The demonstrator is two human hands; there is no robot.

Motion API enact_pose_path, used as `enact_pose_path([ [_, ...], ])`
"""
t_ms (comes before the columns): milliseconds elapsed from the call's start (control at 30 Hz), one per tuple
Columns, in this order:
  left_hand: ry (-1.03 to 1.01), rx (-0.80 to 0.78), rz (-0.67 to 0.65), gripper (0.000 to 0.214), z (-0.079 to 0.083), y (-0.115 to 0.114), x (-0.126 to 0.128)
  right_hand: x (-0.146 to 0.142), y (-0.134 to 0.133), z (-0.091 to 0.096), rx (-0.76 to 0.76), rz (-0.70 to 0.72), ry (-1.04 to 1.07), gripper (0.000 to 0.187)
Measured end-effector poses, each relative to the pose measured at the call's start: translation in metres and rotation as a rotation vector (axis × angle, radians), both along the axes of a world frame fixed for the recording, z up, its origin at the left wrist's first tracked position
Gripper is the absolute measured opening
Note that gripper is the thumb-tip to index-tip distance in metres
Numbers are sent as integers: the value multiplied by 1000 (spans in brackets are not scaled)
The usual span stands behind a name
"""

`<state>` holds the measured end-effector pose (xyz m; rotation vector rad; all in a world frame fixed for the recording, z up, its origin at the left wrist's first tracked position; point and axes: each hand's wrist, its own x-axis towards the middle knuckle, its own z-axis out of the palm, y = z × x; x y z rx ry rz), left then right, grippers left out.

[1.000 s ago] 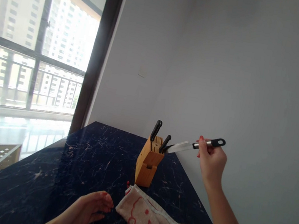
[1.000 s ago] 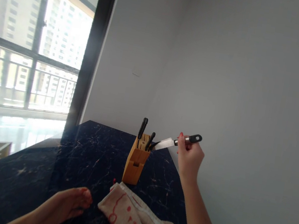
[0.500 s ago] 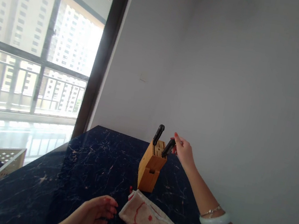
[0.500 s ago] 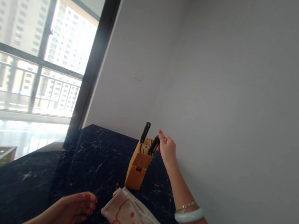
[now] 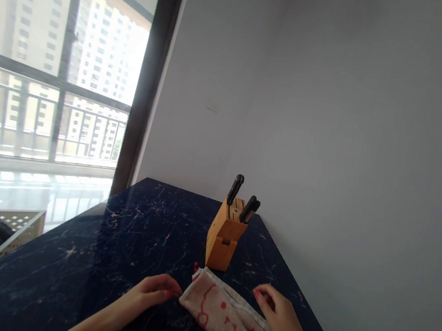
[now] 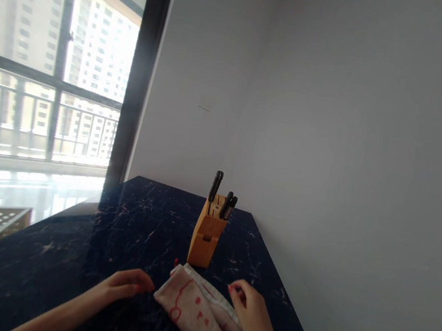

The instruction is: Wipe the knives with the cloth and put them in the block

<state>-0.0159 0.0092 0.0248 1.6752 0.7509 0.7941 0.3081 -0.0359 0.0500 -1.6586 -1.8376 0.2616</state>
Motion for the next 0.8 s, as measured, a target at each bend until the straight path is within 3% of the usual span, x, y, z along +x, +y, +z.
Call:
enact_pose_path([
  [233,402,417,30,25,7,-9,15,11,-46,-22,-85,28,-188,18],
  [333,439,532,74,29,11,0,23,15,-54,-32,-61,40,-234,19],
  [433,497,680,117,36,17,14,34,19,-60,-41,-48,30,-298,32],
  [533,584,697,84,42,18,26,47,23,-65,-48,-3,5,-388,41],
  [800,643,684,64,47,10,40,67,41,-68,-54,201,-59,-646,29],
])
